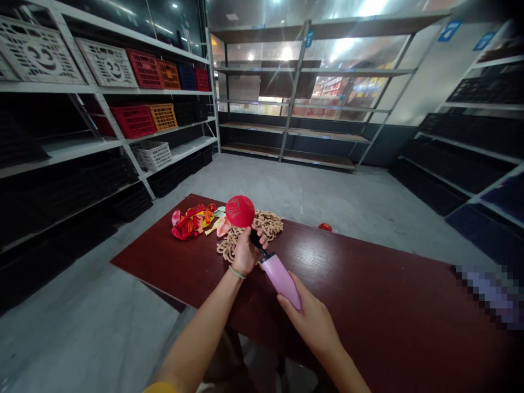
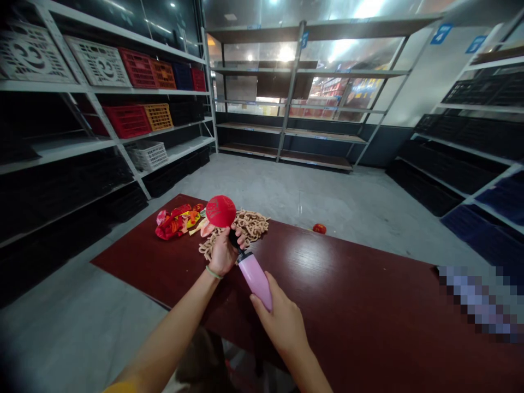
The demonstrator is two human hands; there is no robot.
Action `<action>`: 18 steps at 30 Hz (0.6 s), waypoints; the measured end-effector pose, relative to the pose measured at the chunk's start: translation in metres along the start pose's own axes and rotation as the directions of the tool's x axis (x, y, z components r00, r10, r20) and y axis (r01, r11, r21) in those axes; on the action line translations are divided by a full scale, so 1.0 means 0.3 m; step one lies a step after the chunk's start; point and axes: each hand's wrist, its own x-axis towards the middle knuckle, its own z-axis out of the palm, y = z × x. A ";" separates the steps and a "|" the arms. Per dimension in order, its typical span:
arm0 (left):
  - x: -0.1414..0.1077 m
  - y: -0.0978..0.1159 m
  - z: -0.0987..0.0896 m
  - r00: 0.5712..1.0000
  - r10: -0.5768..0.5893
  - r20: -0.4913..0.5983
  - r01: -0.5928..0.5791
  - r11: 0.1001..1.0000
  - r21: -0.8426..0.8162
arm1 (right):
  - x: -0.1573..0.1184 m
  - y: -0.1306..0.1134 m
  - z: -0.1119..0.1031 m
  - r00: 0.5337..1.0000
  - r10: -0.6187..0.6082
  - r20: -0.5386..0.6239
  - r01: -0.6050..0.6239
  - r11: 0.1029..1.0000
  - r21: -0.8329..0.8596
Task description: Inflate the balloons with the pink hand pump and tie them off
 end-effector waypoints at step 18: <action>0.011 0.091 -0.007 0.987 0.146 -0.060 -0.150 0.985 -0.082 | -0.176 0.179 -0.024 0.949 -0.281 -0.142 0.259 0.954 -0.153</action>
